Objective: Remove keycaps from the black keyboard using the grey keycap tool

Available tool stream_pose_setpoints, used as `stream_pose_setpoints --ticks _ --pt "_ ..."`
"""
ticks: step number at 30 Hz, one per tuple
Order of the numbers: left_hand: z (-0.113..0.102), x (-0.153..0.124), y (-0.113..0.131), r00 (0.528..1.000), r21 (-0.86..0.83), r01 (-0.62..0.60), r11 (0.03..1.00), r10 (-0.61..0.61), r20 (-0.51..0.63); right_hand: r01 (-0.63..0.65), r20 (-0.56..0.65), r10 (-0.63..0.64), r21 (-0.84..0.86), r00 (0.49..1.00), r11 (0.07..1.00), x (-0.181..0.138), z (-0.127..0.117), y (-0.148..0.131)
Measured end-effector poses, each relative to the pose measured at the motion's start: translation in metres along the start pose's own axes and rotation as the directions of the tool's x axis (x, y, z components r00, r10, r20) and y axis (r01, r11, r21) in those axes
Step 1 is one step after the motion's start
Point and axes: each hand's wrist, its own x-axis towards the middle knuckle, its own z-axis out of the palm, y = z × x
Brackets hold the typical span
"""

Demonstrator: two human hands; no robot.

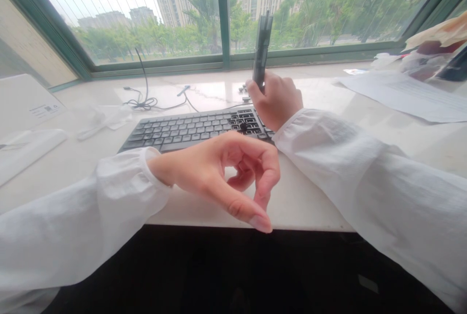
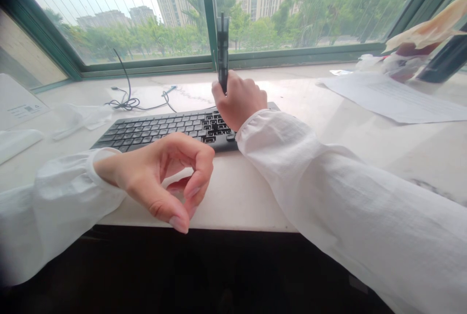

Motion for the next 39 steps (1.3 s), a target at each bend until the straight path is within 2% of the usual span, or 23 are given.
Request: stream_pose_setpoints --ticks 8,39 --pt "0.0003 0.0002 -0.0006 1.0 -0.011 -0.011 1.0 0.011 0.002 0.017 -0.025 -0.017 -0.001 1.0 1.0 -0.0002 0.0005 0.0007" --pt "-0.0007 -0.0002 0.0003 1.0 -0.035 0.015 0.999 -0.014 0.021 0.007 -0.001 -0.007 -0.01 1.0 1.0 0.0003 0.0003 0.0006"
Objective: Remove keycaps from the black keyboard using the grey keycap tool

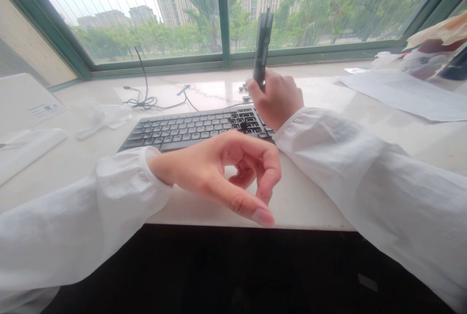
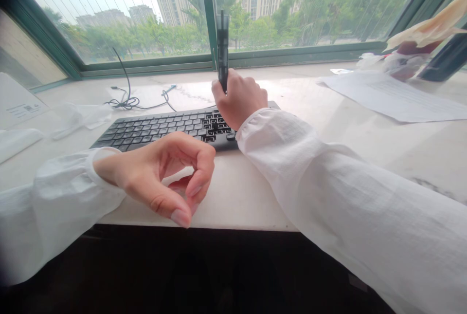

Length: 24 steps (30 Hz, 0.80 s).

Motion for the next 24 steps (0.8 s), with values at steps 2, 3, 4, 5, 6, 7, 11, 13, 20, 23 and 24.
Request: stream_pose_setpoints --ticks 2,3,4,5,6,7,11,13,20,23,24 --pt "0.0001 0.0001 -0.0001 1.0 -0.003 -0.007 1.0 0.007 0.001 0.005 -0.003 -0.005 0.003 1.0 1.0 -0.0002 -0.0001 0.0" --pt "0.0002 0.0002 -0.0001 1.0 -0.004 -0.012 1.0 0.012 0.0 0.009 -0.005 -0.009 0.005 1.0 1.0 -0.0003 -0.0001 0.0" --pt "0.0004 0.0004 -0.0001 1.0 -0.004 -0.014 1.0 0.014 -0.002 0.011 -0.006 -0.011 0.006 1.0 1.0 -0.0004 -0.0001 0.0" --pt "0.0006 0.0005 -0.0001 1.0 -0.002 -0.016 1.0 0.016 -0.005 0.011 -0.005 -0.011 0.006 1.0 1.0 -0.0004 -0.0001 0.0" --pt "0.0008 0.0006 -0.0001 1.0 0.001 -0.017 1.0 0.017 -0.009 0.009 -0.004 -0.009 0.005 1.0 1.0 -0.0005 -0.0001 0.0" --pt "0.0009 0.0007 -0.0001 1.0 0.004 -0.017 1.0 0.018 -0.011 0.007 -0.002 -0.007 0.004 1.0 1.0 -0.0004 0.0 0.0" --pt "0.001 0.0003 -0.0005 1.0 0.012 -0.019 1.0 0.02 -0.011 0.008 -0.009 -0.008 0.001 1.0 1.0 -0.0002 0.0 0.0" --pt "0.0007 -0.0002 -0.0007 1.0 0.011 -0.016 1.0 0.016 -0.005 0.013 -0.008 -0.013 0.0 1.0 1.0 -0.0001 0.0 -0.0002" --pt "-0.0002 -0.0006 0.0004 1.0 0.032 0.009 0.999 -0.009 0.005 0.029 -0.003 -0.029 0.003 1.0 1.0 0.0004 0.0001 -0.0009" --pt "-0.0006 -0.0004 0.0004 1.0 0.027 -0.003 1.0 0.003 0.008 0.012 -0.002 -0.012 -0.004 1.0 1.0 0.0007 0.0 -0.0008" --pt "-0.0006 -0.0004 0.0003 1.0 0.026 -0.006 1.0 0.006 0.01 0.014 -0.006 -0.014 -0.004 1.0 1.0 0.0007 0.0002 -0.0006"
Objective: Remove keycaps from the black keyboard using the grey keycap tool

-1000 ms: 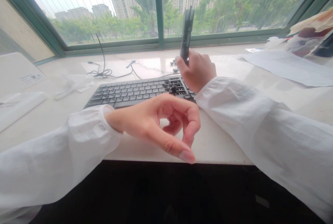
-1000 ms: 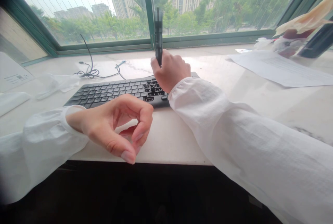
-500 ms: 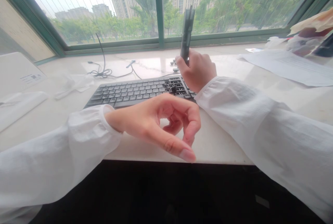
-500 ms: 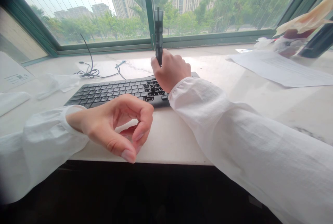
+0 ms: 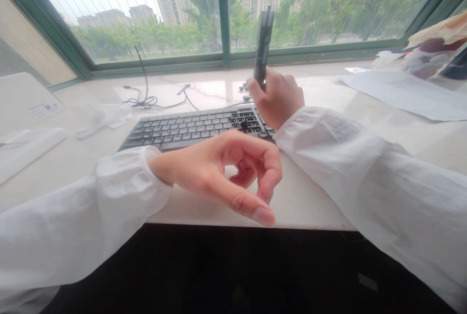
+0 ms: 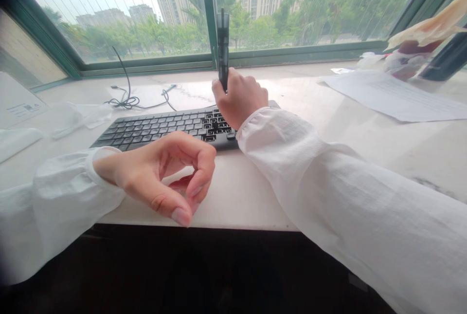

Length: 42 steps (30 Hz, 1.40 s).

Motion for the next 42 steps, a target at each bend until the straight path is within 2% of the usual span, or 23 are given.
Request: stream_pose_setpoints --ticks 8,18,24,29,42 --pt "-0.0005 -0.0005 -0.0007 1.0 -0.014 0.006 1.0 -0.005 0.014 0.034 -0.003 -0.034 -0.009 0.999 0.999 0.0004 0.0023 0.0032" --pt "-0.0012 -0.0007 -0.0007 1.0 0.003 0.013 1.0 -0.013 0.001 -0.027 0.031 0.027 -0.026 0.999 0.999 -0.0003 -0.0002 -0.0003" --pt "-0.0001 -0.0006 0.0 0.999 -0.009 0.04 0.999 -0.041 -0.033 0.008 0.005 -0.008 -0.013 1.0 1.0 0.0002 0.0003 0.0002" --pt "0.0003 0.0001 0.0003 0.998 -0.021 0.036 0.999 -0.037 -0.053 -0.018 0.01 0.018 -0.016 1.0 1.0 0.0 -0.0005 -0.001" --pt "0.0004 0.0003 -0.0001 0.999 0.003 0.024 1.0 -0.023 -0.026 0.007 -0.002 -0.007 -0.005 1.0 1.0 -0.0005 0.0005 0.0007"
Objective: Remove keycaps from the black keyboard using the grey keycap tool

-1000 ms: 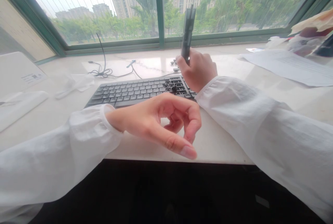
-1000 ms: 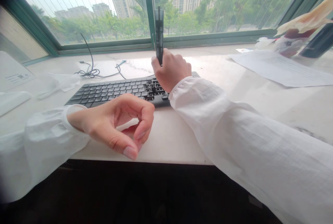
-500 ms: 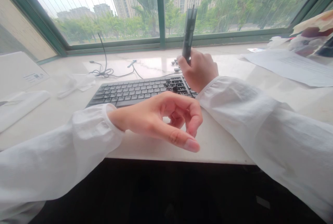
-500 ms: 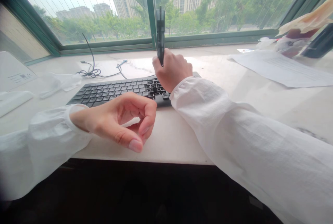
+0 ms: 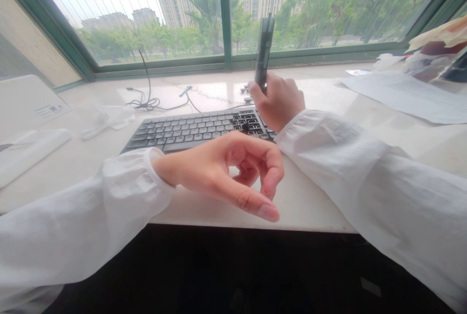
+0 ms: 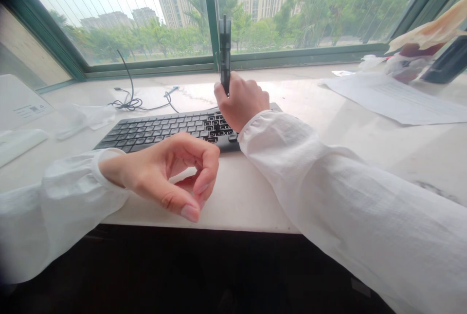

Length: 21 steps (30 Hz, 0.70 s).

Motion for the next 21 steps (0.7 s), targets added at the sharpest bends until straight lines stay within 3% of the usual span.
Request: stream_pose_setpoints --ticks 12,18,21 --pt "-0.002 -0.001 -0.003 1.0 -0.005 -0.01 1.0 0.01 -0.026 -0.016 0.038 0.015 0.023 0.999 1.0 -0.002 -0.004 -0.003" --pt "-0.005 -0.002 -0.003 0.992 -0.011 -0.122 0.992 0.122 0.013 -0.071 0.076 0.07 0.007 0.995 0.997 0.0 -0.01 -0.005" --pt "-0.008 -0.003 -0.003 0.986 -0.01 -0.163 0.987 0.163 -0.032 -0.089 0.069 0.087 0.025 0.994 0.996 0.003 -0.015 -0.002"
